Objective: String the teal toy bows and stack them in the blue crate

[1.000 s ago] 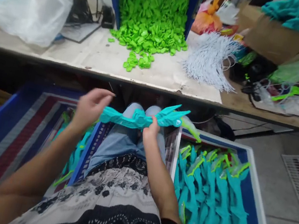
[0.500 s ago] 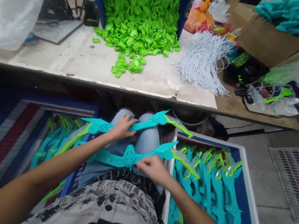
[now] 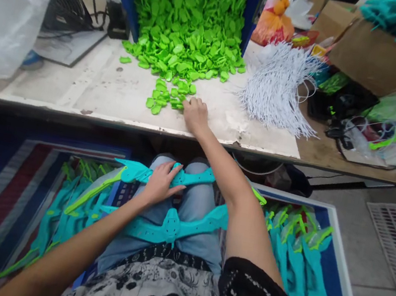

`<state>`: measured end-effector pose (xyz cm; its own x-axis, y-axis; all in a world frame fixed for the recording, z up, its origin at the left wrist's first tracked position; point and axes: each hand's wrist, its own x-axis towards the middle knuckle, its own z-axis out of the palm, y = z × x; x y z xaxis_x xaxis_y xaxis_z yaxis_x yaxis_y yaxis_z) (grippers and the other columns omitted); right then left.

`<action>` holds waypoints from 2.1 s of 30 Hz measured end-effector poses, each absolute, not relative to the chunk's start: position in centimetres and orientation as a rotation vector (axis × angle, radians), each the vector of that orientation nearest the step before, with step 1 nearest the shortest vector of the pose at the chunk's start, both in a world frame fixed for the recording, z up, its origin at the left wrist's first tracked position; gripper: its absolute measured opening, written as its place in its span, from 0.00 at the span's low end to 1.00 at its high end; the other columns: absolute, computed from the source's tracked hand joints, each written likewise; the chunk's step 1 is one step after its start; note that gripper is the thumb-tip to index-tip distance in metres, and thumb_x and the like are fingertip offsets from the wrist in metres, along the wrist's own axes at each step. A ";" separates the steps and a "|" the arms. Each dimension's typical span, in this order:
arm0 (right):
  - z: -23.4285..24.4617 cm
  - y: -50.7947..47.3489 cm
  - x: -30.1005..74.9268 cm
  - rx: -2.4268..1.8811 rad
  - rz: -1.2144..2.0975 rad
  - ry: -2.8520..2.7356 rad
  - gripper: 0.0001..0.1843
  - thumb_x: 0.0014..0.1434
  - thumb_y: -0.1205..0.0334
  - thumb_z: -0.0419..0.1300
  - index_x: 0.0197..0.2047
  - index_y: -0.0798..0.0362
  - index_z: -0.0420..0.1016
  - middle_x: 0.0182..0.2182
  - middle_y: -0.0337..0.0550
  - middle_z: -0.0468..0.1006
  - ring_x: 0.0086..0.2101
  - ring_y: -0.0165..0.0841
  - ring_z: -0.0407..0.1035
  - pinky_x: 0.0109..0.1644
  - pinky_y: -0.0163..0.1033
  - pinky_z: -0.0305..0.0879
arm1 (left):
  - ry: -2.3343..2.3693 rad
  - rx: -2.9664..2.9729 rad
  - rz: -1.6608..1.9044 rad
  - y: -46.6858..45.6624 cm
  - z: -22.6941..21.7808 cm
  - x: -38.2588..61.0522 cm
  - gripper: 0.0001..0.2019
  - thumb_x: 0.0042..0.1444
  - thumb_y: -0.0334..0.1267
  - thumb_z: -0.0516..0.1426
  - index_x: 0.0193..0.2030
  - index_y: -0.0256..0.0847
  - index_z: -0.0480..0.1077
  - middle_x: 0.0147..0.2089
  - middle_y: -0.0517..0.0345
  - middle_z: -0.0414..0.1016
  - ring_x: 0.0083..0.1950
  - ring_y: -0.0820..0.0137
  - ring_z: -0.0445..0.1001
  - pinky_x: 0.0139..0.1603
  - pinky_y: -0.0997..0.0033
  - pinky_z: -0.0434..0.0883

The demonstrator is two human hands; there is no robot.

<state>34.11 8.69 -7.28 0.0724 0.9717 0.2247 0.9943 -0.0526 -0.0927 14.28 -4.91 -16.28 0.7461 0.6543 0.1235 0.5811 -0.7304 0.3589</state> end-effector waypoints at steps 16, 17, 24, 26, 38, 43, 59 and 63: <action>-5.7 -0.9 40.5 -2.080 -0.150 -2.334 0.22 0.63 0.59 0.51 0.57 0.62 0.65 0.47 0.61 0.70 0.45 0.45 0.63 0.45 0.47 0.62 | 0.816 2.475 0.215 -4.0 -15.3 14.7 0.44 0.50 0.53 0.60 0.68 0.33 0.51 0.65 0.35 0.58 0.65 0.48 0.57 0.63 0.50 0.58; -5.8 -0.8 41.2 -1.997 -0.103 -2.351 0.21 0.63 0.59 0.51 0.57 0.61 0.65 0.48 0.60 0.69 0.46 0.45 0.63 0.47 0.47 0.62 | 0.812 2.429 0.193 -3.6 -15.3 14.7 0.44 0.49 0.51 0.60 0.68 0.32 0.50 0.65 0.36 0.59 0.65 0.49 0.57 0.63 0.51 0.58; -7.5 0.0 44.9 -1.547 0.245 -2.381 0.18 0.64 0.61 0.51 0.55 0.56 0.69 0.53 0.52 0.70 0.52 0.42 0.60 0.59 0.53 0.57 | 0.872 2.218 -0.088 -0.3 -13.7 15.2 0.28 0.56 0.42 0.51 0.62 0.30 0.62 0.58 0.42 0.70 0.58 0.56 0.69 0.60 0.59 0.63; -7.4 -0.1 45.1 -1.554 0.287 -2.327 0.18 0.64 0.59 0.51 0.54 0.55 0.69 0.52 0.51 0.70 0.52 0.41 0.61 0.58 0.53 0.57 | 0.868 2.173 -0.162 0.2 -13.5 15.7 0.28 0.54 0.40 0.52 0.61 0.32 0.63 0.53 0.44 0.74 0.52 0.57 0.73 0.55 0.61 0.67; -12.8 -10.9 34.7 -1.490 0.684 -1.954 0.18 0.59 0.46 0.57 0.43 0.48 0.78 0.48 0.46 0.77 0.49 0.40 0.66 0.56 0.50 0.61 | 0.957 1.337 0.051 0.1 -14.3 18.0 0.16 0.44 0.42 0.62 0.39 0.37 0.76 0.31 0.59 0.76 0.32 0.71 0.72 0.35 0.73 0.67; -15.4 -12.0 33.4 -1.519 0.714 -1.811 0.13 0.58 0.51 0.61 0.43 0.47 0.79 0.50 0.44 0.77 0.51 0.40 0.65 0.59 0.50 0.58 | 0.956 1.021 -0.003 0.4 -14.3 18.2 0.16 0.47 0.46 0.63 0.37 0.36 0.76 0.30 0.57 0.75 0.29 0.75 0.69 0.34 0.75 0.66; -14.4 -10.4 32.7 -1.998 1.013 -1.568 0.41 0.46 0.55 0.69 0.62 0.48 0.61 0.46 0.45 0.77 0.46 0.40 0.72 0.49 0.44 0.65 | 0.891 1.289 0.090 -0.8 -15.1 18.1 0.20 0.40 0.43 0.65 0.41 0.35 0.76 0.24 0.62 0.71 0.26 0.73 0.67 0.25 0.76 0.62; -13.8 -9.1 33.1 -2.021 1.100 -1.671 0.40 0.43 0.54 0.70 0.60 0.49 0.65 0.41 0.44 0.78 0.41 0.39 0.73 0.42 0.39 0.66 | 0.921 1.292 0.075 -0.4 -15.0 18.1 0.19 0.43 0.42 0.63 0.42 0.35 0.76 0.22 0.63 0.69 0.23 0.75 0.65 0.23 0.76 0.61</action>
<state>33.06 -9.12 -13.84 0.0318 0.9305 -0.3650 0.7035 -0.2803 -0.6531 18.07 -0.38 -15.01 0.6555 0.5271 -0.5408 0.4332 0.3241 0.8410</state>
